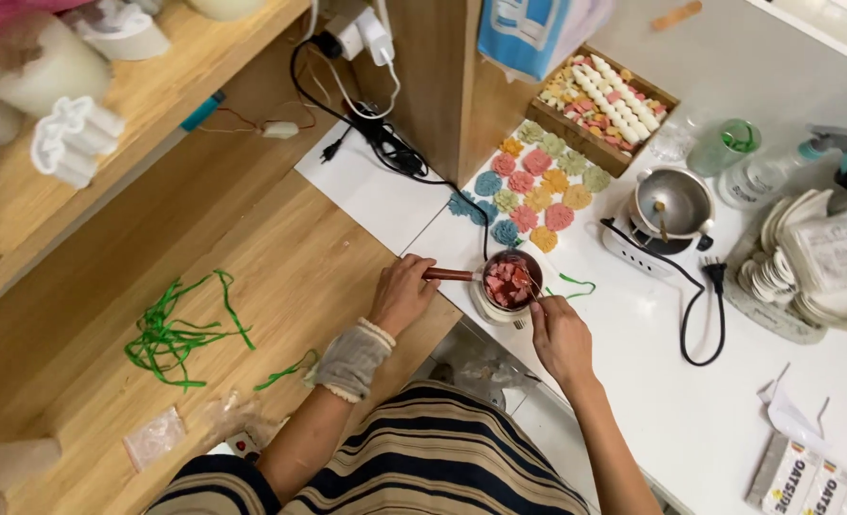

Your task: Using wax and a mold to create small floral and decorative wax embellishments for candles.

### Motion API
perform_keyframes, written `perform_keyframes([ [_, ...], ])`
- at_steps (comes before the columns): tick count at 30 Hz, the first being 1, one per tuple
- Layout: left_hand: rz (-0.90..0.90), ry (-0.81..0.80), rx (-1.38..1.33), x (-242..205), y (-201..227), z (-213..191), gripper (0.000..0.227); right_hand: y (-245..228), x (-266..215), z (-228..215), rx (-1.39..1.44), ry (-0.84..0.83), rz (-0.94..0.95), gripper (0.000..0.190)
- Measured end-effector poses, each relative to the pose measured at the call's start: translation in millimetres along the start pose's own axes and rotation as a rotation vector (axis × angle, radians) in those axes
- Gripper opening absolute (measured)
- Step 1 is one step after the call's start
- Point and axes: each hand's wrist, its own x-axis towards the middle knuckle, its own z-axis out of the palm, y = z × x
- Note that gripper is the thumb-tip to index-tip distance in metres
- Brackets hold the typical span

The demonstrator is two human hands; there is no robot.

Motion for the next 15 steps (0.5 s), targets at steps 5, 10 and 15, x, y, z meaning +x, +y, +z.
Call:
perform_keyframes([
  [5,-0.019,0.083,0.016,-6,5,3,0.036,-1,-5,-5,0.091,-0.004,0.056,0.029],
  [10,-0.006,0.212,-0.005,-19,10,0,0.034,6,0,-9,0.077,0.070,0.035,0.030],
  [15,0.017,0.357,-0.043,-47,6,-6,0.024,15,15,-20,0.025,-0.089,0.097,0.034],
])
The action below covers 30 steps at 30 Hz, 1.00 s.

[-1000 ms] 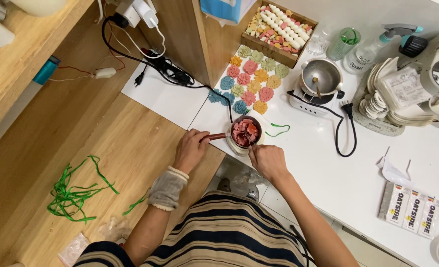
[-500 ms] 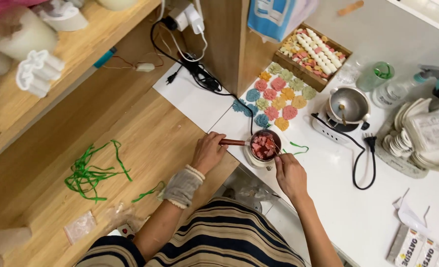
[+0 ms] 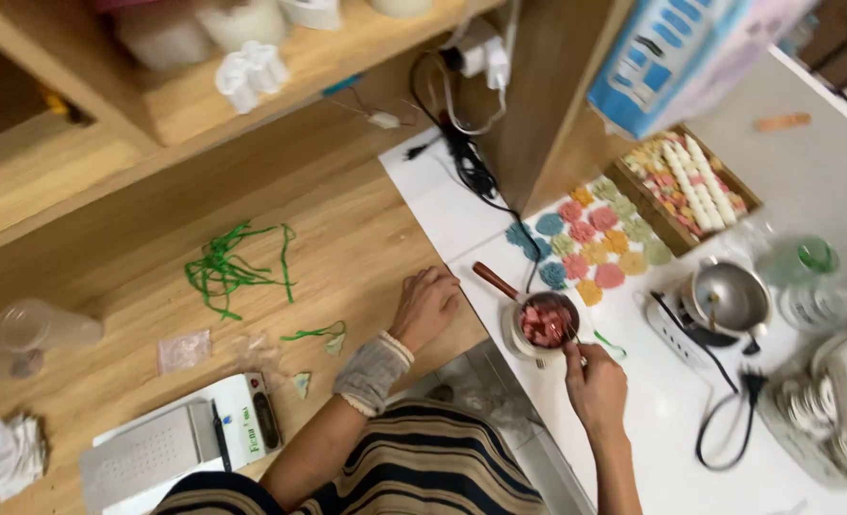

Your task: Using wax and a mold to create small floral and decorative wax embellishments for candles.

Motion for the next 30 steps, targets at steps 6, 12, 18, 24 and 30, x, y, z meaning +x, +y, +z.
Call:
perform_keyframes([
  [6,-0.138,0.210,-0.003,-40,5,-51,0.014,51,51,15,-0.278,-0.108,-0.126,0.041],
  [12,-0.308,0.258,0.119,-95,-19,-77,0.021,86,126,60,-0.495,-0.291,-0.239,0.039],
  [18,-0.270,0.225,0.064,-123,-39,-34,0.025,52,97,41,-0.535,-0.252,-0.190,0.039],
  [24,-0.181,-0.036,0.021,-84,3,-19,0.018,2,51,2,-0.346,-0.067,-0.283,0.032],
  [30,-0.015,-0.083,-0.017,-34,28,-7,0.041,-19,6,-17,-0.161,0.098,-0.252,0.032],
])
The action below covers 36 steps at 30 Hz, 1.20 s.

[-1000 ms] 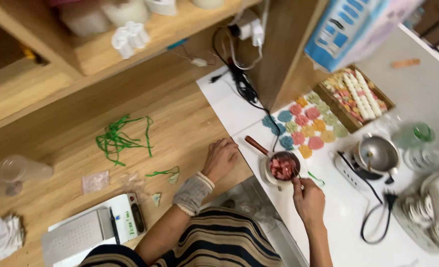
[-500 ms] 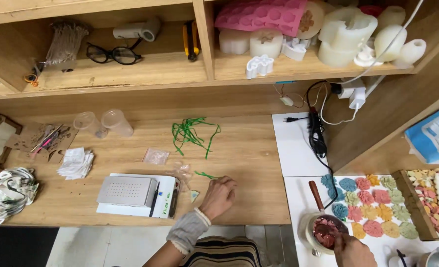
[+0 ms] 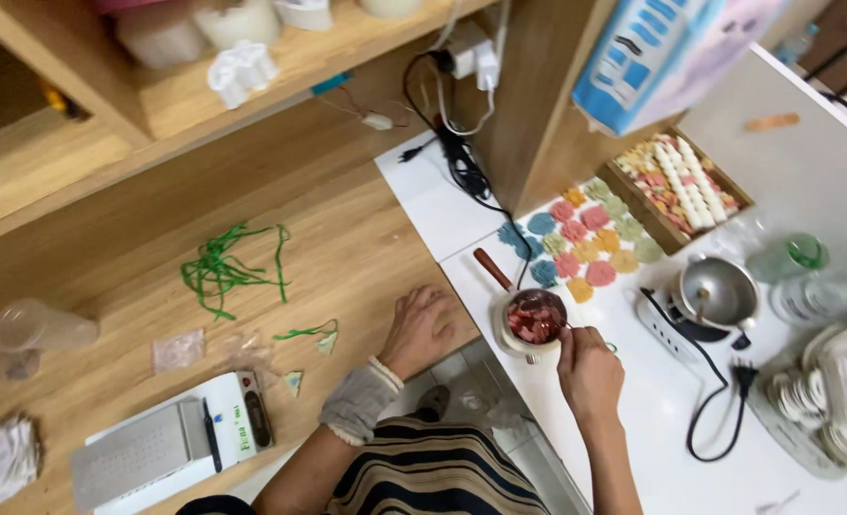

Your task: Using wax and a mold to create small floral and decorative wax embellishments for candles.

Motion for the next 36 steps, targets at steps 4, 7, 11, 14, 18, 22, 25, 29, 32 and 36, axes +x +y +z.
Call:
perform_keyframes([
  [4,0.060,-0.051,0.030,36,-6,9,0.062,2,-23,7,0.101,0.042,0.125,0.029],
  [7,0.127,-0.078,0.079,69,-14,19,0.076,-1,-27,15,0.149,0.089,0.133,0.027],
  [11,0.172,-0.273,0.214,111,-18,34,0.078,-3,-21,38,0.071,0.089,0.093,0.027],
  [14,0.148,-0.417,0.300,131,-23,45,0.076,-4,-21,48,-0.012,-0.028,0.116,0.029],
  [18,0.108,-0.478,0.318,135,-30,51,0.070,-11,-28,46,0.024,-0.061,0.119,0.031],
  [22,0.136,-0.444,0.241,119,-41,49,0.060,-13,-28,38,0.068,0.070,0.252,0.034],
  [25,0.201,-0.359,0.181,110,-39,41,0.048,-9,-24,42,-0.008,0.132,0.222,0.038],
  [29,0.104,-0.371,0.139,104,-32,30,0.041,-8,-29,52,0.002,-0.019,0.197,0.038],
  [32,0.058,-0.391,0.115,99,-33,26,0.040,-12,-30,49,0.037,-0.013,0.220,0.038],
  [36,0.054,-0.403,0.075,95,-36,27,0.038,-21,-20,54,0.034,0.129,0.253,0.037],
])
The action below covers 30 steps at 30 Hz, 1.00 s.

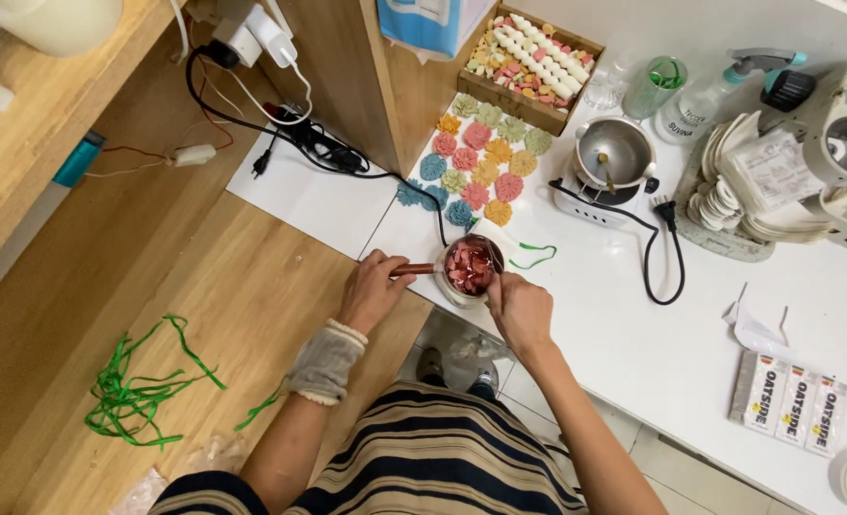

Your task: Using wax and a mold to create small floral and decorative wax embellishments for candles.

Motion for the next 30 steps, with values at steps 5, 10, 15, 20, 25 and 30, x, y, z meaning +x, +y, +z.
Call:
perform_keyframes([
  [5,-0.028,0.015,-0.075,-4,-3,12,0.039,10,-1,23,-0.065,-0.137,-0.113,0.038],
  [10,-0.037,0.028,-0.108,-11,-6,16,0.039,11,-5,-7,-0.069,-0.194,-0.099,0.037],
  [15,0.009,0.062,-0.102,-11,-14,24,0.039,22,-8,-8,-0.080,-0.254,-0.135,0.038],
  [20,-0.022,0.016,-0.096,-12,-6,16,0.041,13,-11,11,-0.105,-0.294,-0.127,0.040],
  [25,-0.097,-0.048,-0.074,-13,-1,12,0.043,16,0,6,-0.166,-0.255,-0.109,0.042],
  [30,-0.033,0.014,-0.068,-11,-8,16,0.043,14,-1,-20,-0.057,-0.265,0.118,0.040],
])
